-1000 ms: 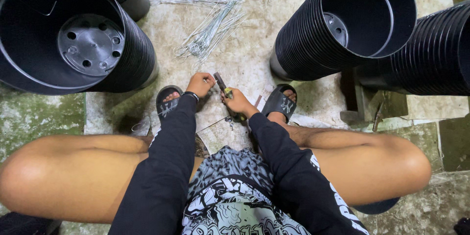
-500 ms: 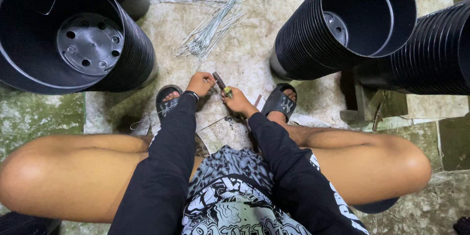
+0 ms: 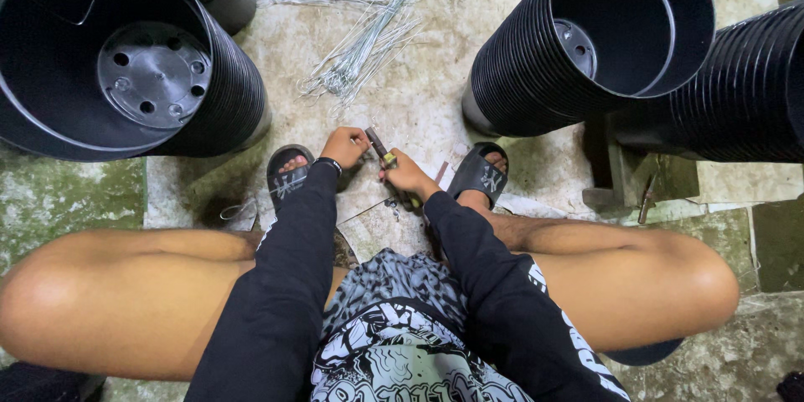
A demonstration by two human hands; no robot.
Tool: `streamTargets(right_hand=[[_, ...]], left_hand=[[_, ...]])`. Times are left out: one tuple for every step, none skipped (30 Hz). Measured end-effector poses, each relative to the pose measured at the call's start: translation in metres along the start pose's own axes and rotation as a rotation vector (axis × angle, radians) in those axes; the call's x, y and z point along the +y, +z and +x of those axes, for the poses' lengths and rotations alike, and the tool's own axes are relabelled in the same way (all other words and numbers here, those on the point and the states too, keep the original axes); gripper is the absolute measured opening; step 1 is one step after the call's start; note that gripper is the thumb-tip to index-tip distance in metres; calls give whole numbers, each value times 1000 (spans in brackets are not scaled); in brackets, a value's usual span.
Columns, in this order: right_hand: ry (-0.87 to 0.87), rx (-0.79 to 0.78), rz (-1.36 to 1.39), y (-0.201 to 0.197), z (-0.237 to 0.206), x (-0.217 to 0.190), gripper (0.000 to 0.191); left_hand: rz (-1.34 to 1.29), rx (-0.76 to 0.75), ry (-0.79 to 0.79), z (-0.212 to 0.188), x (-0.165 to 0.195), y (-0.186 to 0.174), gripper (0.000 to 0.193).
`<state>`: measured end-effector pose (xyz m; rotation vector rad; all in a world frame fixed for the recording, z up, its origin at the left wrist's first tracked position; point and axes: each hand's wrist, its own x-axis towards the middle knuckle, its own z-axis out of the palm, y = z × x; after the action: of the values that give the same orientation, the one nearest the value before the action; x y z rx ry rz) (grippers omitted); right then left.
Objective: The person sits on the floor and repeatedly attaches wire hangers to black plastic planters. They cut wire ties with pliers, bend them into loops, and thread them through slots in the planter rims, then stack the finished units.
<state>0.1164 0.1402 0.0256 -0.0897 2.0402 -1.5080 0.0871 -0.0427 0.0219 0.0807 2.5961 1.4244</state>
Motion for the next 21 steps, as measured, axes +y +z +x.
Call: streamTargets(right_hand=[[53,10,10,1,0,0,23],[105,19,19,2,0,-2,24],[101,67,-39,4,0,-2,22],[98,116,-96,6,-1,-2,20],[92,165,-154,8,-1,-2,19],[141,159,-79,10,-2,-1,20],[191,153,-3,12,-4,0,21],[237,149,71,13,-4,1,22],[196,170,41,14,-4,2,24],[159,189,12,17,-5,4,25],[122,206,-16,18,-6,7,27],[118,234,-65,19,-7,9,28],[114,259,-114,19,-7,11,29],[111,284,-162,20,-7,14,29],[102,306,-185,21,-7,15,30],[92,330,-207,22,-7,17,30],[80,356,-231,22,-6,18,31],[72,365,-240,22,-5,19,31],[69,373,-247,23,-5,19,32],[68,381,-255,24,-5,20,32],[72,384,-249,24,-5,20,32]], left_hand=[[-13,-13,-12,-1,0,1,11],[-26,-25,-24,-1,1,2,11],[-39,-38,-35,-2,1,4,11],[-40,-37,-31,-2,2,6,11],[-42,-34,-26,-1,2,8,12],[-44,-32,-24,-2,3,10,12],[-37,-41,-30,-3,3,12,11],[-29,-47,-33,-2,2,13,11],[-22,-52,-36,-1,1,14,11],[-22,-55,-23,-1,0,16,11],[-21,-57,-10,-1,-1,17,11],[-18,-56,6,-1,-2,17,11],[-21,-59,5,-1,-3,18,11],[-25,-62,3,-1,-4,19,12],[-28,-65,-1,-1,-5,20,13],[-16,-67,-6,-2,-6,21,12],[-5,-69,-8,-2,-7,22,12],[7,-69,-10,-1,-8,23,12],[4,-62,-4,-1,-9,24,12],[1,-57,1,-1,-11,25,13],[-2,-52,8,-1,-12,26,13]])
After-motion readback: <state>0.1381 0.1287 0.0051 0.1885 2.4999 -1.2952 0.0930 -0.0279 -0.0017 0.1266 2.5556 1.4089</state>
